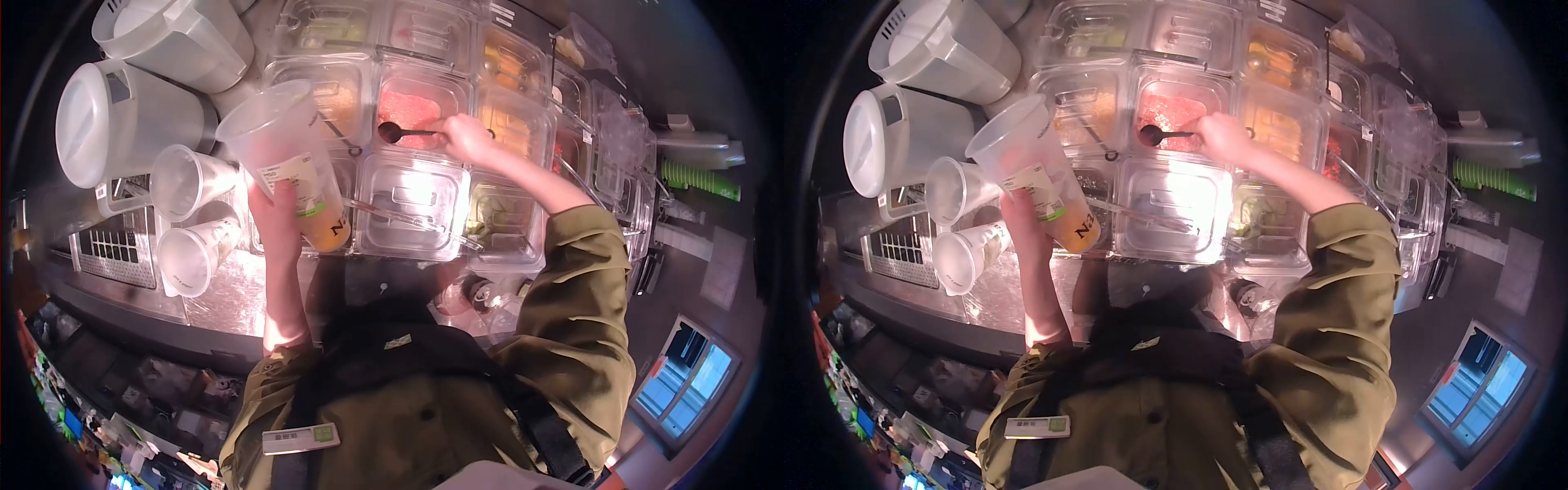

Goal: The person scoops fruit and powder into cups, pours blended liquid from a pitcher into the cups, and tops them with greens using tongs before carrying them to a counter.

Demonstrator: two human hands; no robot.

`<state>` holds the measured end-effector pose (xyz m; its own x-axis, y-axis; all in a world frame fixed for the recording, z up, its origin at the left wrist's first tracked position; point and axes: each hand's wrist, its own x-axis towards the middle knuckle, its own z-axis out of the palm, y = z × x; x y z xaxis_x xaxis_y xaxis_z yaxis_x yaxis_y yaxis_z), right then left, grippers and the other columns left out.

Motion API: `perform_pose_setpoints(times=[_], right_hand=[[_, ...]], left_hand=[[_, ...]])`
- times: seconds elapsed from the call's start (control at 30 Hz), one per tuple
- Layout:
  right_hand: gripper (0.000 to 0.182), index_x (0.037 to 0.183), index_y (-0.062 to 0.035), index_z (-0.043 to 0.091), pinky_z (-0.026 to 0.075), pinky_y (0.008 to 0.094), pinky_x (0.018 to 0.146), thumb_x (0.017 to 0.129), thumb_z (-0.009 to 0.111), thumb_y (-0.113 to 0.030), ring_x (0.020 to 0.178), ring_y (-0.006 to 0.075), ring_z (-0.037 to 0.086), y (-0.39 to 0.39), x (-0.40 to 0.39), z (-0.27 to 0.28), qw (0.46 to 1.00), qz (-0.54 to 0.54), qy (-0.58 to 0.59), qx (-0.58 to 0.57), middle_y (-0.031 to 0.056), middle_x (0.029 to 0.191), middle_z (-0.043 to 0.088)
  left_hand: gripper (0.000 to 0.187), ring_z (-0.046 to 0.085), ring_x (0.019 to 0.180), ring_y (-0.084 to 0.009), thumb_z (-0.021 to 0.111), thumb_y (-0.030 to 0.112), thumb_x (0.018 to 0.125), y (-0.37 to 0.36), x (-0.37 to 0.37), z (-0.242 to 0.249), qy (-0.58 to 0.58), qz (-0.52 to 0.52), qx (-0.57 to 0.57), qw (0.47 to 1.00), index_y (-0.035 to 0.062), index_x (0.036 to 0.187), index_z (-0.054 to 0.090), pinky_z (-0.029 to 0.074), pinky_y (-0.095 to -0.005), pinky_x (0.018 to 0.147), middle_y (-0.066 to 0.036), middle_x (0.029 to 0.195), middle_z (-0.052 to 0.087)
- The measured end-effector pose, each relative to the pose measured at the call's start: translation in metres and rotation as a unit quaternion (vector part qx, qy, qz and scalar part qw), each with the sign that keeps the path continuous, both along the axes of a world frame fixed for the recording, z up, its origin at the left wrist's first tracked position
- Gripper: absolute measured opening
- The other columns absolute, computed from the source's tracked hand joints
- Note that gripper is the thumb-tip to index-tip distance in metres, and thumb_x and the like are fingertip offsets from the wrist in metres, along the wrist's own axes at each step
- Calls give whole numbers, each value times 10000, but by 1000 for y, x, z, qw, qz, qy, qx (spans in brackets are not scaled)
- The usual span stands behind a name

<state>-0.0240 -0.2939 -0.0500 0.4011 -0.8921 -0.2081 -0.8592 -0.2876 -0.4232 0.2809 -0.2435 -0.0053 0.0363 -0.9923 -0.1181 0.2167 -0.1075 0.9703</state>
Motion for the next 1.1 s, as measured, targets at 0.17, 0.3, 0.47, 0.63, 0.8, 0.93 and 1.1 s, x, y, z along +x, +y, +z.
perform_pose_setpoints(times=[0.17, 0.3, 0.47, 0.63, 0.8, 0.93, 1.1], right_hand=[[246, 1036, -68, 593, 403, 227, 548, 801, 525, -48, 617, 63, 503, -4, -35, 15, 929, -171, -235, 230, 25, 667, 586], [264, 1048, -46, 578, 424, 240, 617, 812, 458, -48, 664, 91, 504, 3, -48, 73, 944, -175, -201, 197, 34, 756, 594], [340, 1053, -73, 582, 443, 228, 562, 722, 537, -10, 695, 107, 542, 26, -29, 147, 989, -13, -129, -75, 28, 860, 578], [391, 1030, -83, 565, 450, 263, 558, 645, 525, -24, 698, 186, 531, 55, 7, 180, 918, 171, 127, -334, 46, 842, 524], [339, 1028, -67, 580, 453, 308, 584, 710, 484, 5, 697, 224, 550, 54, -15, 186, 982, -107, -95, -126, 93, 834, 540], [261, 971, -51, 605, 458, 375, 670, 739, 485, -34, 772, 272, 575, 30, -31, 105, 988, -149, 36, 20, 141, 878, 560], [305, 1044, -64, 553, 460, 368, 729, 744, 545, -114, 901, 290, 532, -25, 20, 65, 987, -49, 93, -118, 122, 990, 538]], left_hand=[[479, 525, 866, -154, 618, 208, 735, -9, -12, 32, -111, -37, 26, 993, 1, 1126, 434, 417, -282, 759, -99, 965, 555], [612, 539, 909, -194, 683, 213, 659, -19, -19, 18, -229, -106, -25, 967, 17, 1169, 408, 418, -304, 784, -124, 998, 555], [755, 531, 962, -264, 739, 233, 583, -20, -43, 34, -305, -172, -56, 935, 19, 1206, 369, 414, -334, 820, -157, 1034, 536], [845, 483, 1039, -272, 764, 220, 547, -11, -61, 38, -287, -154, -126, 937, 24, 1237, 316, 398, -338, 858, -162, 1121, 473], [902, 458, 1064, -266, 774, 183, 522, -5, -48, 24, -208, -121, -124, 963, 22, 1256, 274, 389, -344, 869, -168, 1158, 437], [879, 425, 1093, -256, 738, 97, 533, 6, -29, 14, -67, -44, -124, 989, 18, 1260, 251, 382, -359, 884, -140, 1172, 419], [837, 389, 1129, -249, 660, -2, 561, 6, -1, 16, 6, -20, -153, 988, 31, 1273, 221, 347, -381, 933, -111, 1192, 395]])
